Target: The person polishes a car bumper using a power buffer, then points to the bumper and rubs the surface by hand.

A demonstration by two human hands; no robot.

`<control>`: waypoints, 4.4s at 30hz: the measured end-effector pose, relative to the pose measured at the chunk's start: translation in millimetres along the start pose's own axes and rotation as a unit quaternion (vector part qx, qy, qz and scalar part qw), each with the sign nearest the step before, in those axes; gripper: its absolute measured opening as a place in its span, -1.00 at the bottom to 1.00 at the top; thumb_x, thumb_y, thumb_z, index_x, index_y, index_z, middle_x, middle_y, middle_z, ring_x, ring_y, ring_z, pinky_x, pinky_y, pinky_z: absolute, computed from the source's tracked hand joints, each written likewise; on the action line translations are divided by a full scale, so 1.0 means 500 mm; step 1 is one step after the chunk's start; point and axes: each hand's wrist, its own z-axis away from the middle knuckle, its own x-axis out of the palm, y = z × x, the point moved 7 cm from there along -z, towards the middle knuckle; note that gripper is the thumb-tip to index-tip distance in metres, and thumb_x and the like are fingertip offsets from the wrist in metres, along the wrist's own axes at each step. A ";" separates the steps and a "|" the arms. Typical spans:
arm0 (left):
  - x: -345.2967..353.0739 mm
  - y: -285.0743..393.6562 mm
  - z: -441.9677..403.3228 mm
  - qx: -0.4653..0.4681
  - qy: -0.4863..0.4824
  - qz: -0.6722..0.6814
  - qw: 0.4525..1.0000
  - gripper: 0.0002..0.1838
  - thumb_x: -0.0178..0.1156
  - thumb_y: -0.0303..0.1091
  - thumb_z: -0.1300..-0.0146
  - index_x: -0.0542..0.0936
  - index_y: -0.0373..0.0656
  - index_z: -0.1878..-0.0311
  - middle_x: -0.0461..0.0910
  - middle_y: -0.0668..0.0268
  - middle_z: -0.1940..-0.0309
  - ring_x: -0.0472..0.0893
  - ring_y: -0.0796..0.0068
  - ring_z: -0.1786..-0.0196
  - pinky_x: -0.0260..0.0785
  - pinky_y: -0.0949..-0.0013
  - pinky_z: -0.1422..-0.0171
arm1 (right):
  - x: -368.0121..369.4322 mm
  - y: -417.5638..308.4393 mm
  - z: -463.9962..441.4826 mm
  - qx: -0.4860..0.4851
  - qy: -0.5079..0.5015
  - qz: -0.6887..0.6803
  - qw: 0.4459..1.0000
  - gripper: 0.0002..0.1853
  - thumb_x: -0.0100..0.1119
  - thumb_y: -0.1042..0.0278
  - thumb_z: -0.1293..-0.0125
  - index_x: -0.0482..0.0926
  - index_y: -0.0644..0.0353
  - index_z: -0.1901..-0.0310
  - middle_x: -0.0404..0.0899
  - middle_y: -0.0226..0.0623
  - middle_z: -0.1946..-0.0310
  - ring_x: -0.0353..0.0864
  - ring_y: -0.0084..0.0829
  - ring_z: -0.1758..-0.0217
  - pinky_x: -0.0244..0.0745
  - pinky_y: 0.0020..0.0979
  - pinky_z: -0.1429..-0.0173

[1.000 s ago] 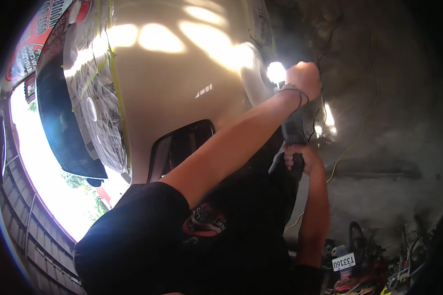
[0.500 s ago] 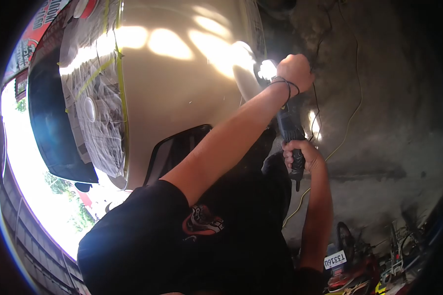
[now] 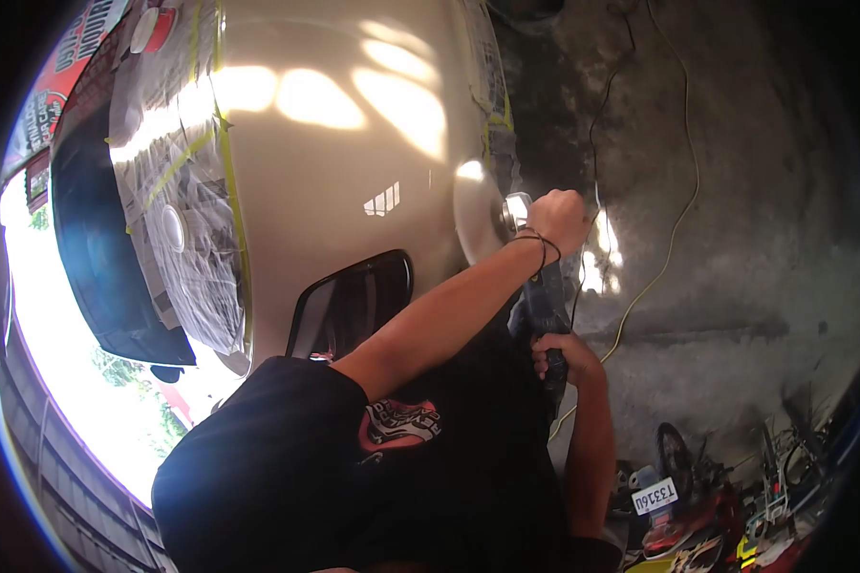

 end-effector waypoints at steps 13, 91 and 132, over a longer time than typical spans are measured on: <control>-0.445 0.105 0.008 0.217 0.241 0.061 0.944 -0.68 0.35 -0.12 -0.30 0.91 -0.16 0.15 0.82 -0.13 0.19 0.81 -0.24 0.05 0.66 -0.12 -0.13 | 0.197 -0.340 0.042 -0.273 0.119 0.285 0.911 -0.83 0.45 0.34 -0.30 0.70 0.19 0.39 0.57 -0.37 0.65 0.57 -0.43 0.59 0.48 -0.33 0.42; 0.036 -0.113 0.603 0.210 0.147 0.141 0.956 -0.71 0.46 -0.28 -0.43 0.81 -0.11 -0.16 0.82 0.07 0.03 0.83 -0.07 0.00 0.72 -0.01 -0.14 | -0.101 0.415 -0.133 -0.313 0.286 0.270 0.865 -0.76 0.63 0.43 -0.13 0.75 0.30 0.22 0.72 -0.32 0.47 0.71 -0.43 0.48 0.58 -0.31 0.33; -0.333 -0.124 0.686 0.203 0.340 0.189 0.899 -0.56 0.60 -0.53 -0.25 0.81 -0.18 -0.22 0.82 0.14 0.01 0.84 0.14 0.09 0.69 0.15 -0.03 | 0.238 0.059 0.003 -0.384 0.177 0.449 0.787 -0.55 0.63 0.44 -0.27 0.74 0.30 -0.17 0.87 -0.20 0.09 0.84 -0.44 0.02 0.71 -0.28 -0.14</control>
